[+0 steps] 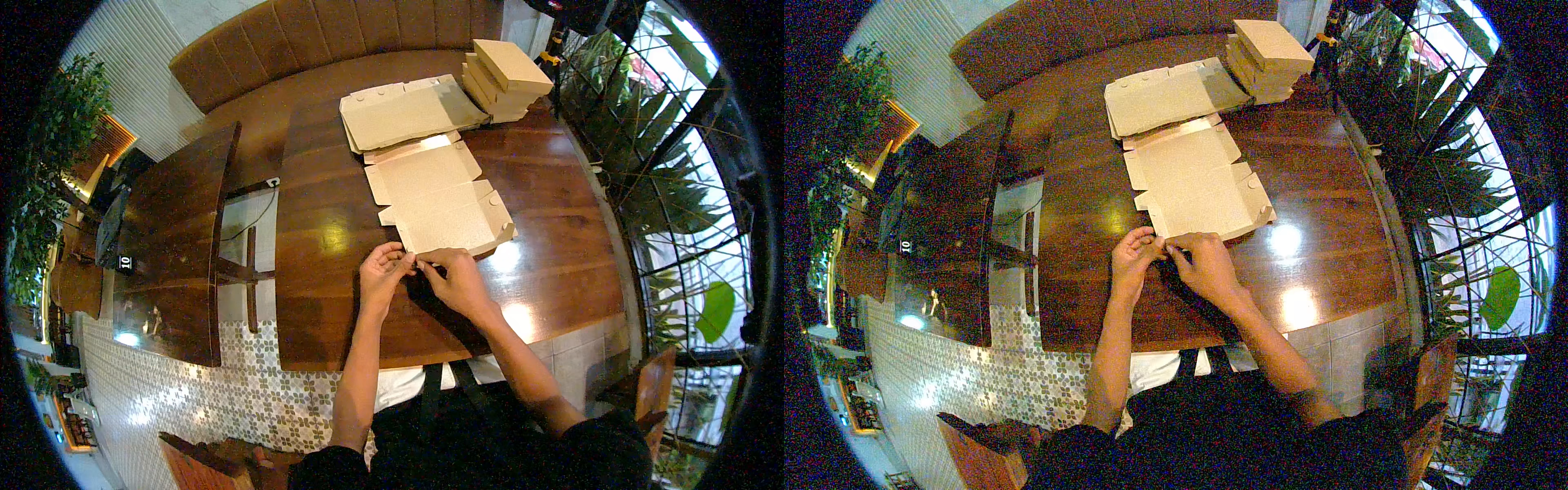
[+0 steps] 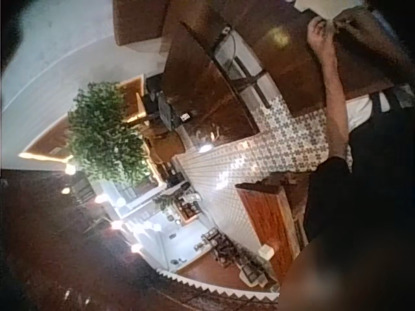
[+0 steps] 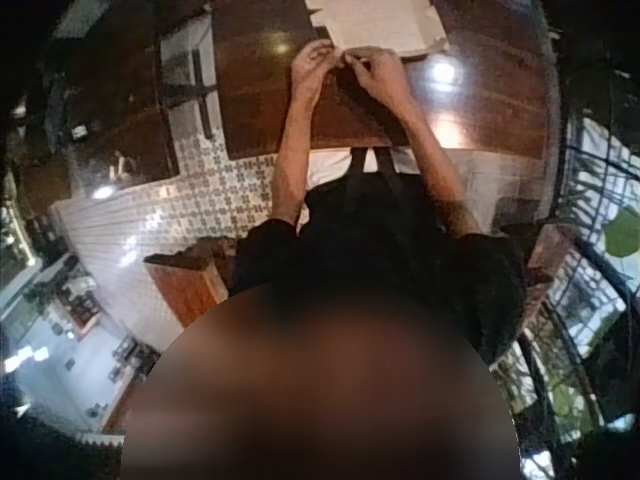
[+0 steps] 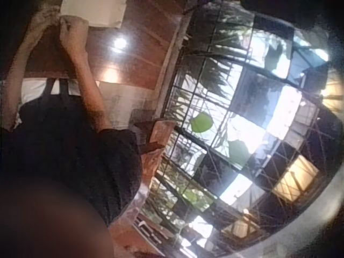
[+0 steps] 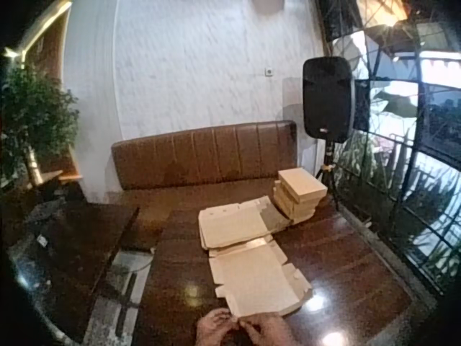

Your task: The person assembles flat cardboard boxes by folding the side flaps and securing them with small fasteners. They repeat this process for multiple boxes, stacking the completed ones on the table.

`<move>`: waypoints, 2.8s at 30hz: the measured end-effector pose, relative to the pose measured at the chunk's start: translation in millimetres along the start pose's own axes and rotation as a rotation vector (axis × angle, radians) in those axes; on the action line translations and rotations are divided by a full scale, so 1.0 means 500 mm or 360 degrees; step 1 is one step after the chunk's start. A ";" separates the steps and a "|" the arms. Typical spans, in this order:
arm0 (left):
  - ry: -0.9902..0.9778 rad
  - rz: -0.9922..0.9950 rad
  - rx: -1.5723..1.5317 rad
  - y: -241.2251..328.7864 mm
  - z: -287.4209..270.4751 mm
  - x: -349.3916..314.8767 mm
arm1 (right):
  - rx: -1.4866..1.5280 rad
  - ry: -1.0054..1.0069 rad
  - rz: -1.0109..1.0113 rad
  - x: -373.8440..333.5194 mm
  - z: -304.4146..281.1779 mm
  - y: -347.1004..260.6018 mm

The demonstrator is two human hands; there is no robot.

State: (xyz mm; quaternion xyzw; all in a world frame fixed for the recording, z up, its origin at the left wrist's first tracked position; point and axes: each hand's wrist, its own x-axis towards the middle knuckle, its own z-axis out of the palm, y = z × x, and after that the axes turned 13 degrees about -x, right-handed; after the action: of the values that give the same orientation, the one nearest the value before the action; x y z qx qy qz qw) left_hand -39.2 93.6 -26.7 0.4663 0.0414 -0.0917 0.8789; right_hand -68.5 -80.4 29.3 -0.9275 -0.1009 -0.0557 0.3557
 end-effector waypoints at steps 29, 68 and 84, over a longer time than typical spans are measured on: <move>-0.0576 -0.0360 0.1806 -0.018 0.382 0.145 | 0.1138 0.0825 0.0717 -0.080 -0.041 0.229; -0.0713 -0.0073 0.1970 0.010 0.267 0.005 | 0.0475 0.0677 0.0680 -0.125 -0.050 0.193; 0.0078 0.0105 0.1062 -0.016 0.169 -0.070 | 0.0652 0.0108 0.0669 -0.082 -0.045 0.153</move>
State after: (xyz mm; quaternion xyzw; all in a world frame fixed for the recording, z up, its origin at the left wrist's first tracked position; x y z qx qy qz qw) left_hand -76.2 23.5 19.8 0.7316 0.0152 -0.0604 0.6789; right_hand -91.6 -157.1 -10.9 -0.8346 0.0961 0.0097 0.5423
